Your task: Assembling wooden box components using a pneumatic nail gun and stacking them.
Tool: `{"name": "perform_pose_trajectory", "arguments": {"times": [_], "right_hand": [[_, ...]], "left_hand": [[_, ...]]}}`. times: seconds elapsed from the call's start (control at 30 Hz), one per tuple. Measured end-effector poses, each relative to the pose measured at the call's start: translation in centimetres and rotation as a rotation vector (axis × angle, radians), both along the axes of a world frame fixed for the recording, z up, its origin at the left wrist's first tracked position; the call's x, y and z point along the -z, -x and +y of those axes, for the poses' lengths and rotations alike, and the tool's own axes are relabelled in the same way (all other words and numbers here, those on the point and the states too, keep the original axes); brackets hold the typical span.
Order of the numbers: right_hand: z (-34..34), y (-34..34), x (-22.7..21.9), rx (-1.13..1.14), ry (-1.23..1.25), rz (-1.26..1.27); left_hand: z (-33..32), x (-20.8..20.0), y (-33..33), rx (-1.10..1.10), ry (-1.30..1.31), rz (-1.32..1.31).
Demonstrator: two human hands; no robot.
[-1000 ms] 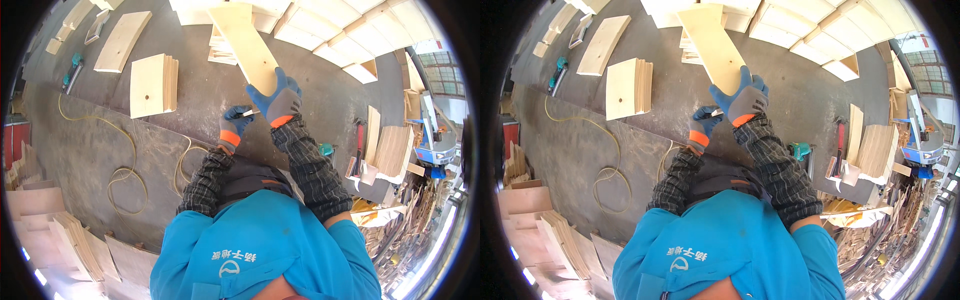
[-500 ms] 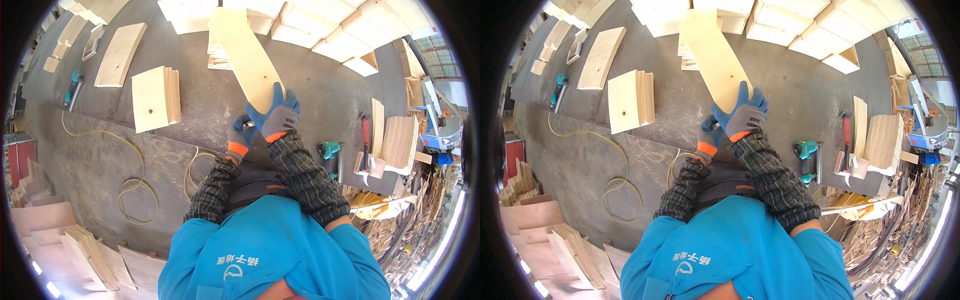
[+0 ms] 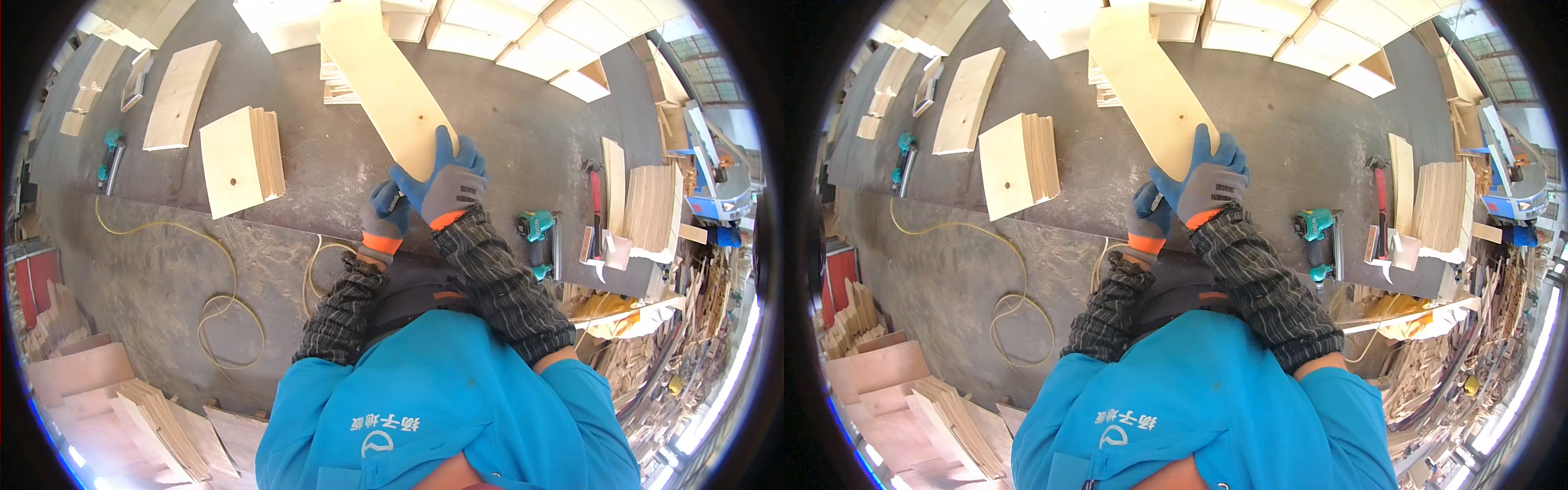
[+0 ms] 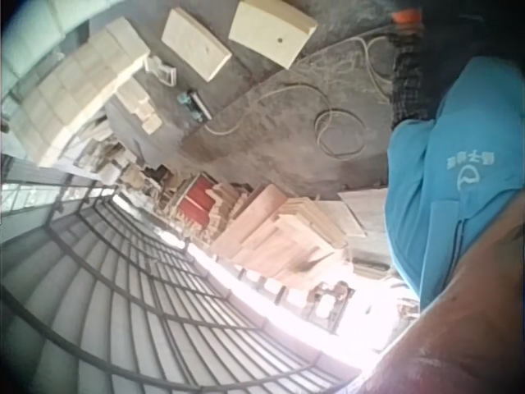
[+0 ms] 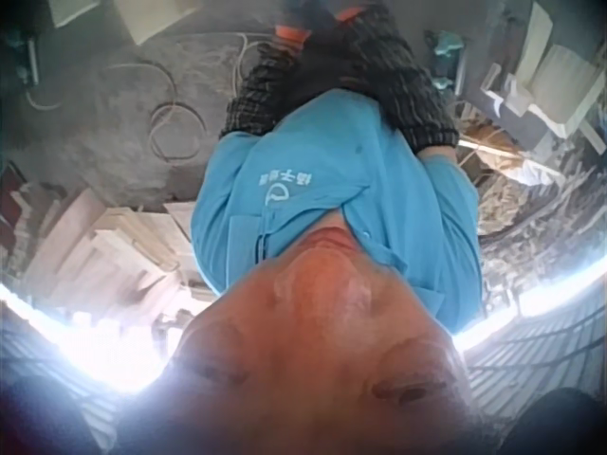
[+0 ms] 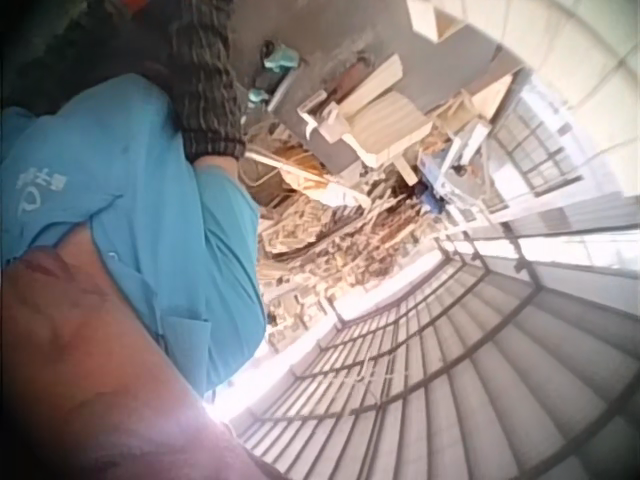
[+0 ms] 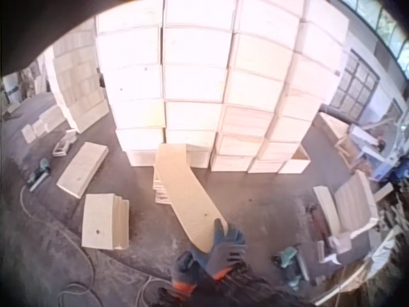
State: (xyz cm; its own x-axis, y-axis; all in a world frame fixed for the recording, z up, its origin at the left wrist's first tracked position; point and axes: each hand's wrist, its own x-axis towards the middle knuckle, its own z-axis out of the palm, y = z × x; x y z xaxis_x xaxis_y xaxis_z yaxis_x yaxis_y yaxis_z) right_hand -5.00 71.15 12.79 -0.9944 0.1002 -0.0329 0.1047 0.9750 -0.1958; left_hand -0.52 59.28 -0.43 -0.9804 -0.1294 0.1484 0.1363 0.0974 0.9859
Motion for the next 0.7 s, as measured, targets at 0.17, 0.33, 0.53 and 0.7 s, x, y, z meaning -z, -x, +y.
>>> {"name": "perform_pose_trajectory", "arguments": {"times": [0.17,0.33,0.53,0.7], "right_hand": [[1.7,0.0,0.5,-0.057,0.079,0.030],[5.5,-0.2,2.0,-0.226,0.389,0.204],[9.1,0.7,2.4,-0.300,0.662,0.129],[10.4,1.2,1.9,-0.392,0.664,-0.025]], "left_hand": [[0.1,0.8,0.3,-0.022,0.076,0.025],[0.2,-0.4,0.5,-0.001,-0.115,-0.156],[-0.3,-0.8,0.5,0.001,-0.035,-0.224],[-0.3,-1.7,0.2,-0.010,-0.063,-0.300]]}}
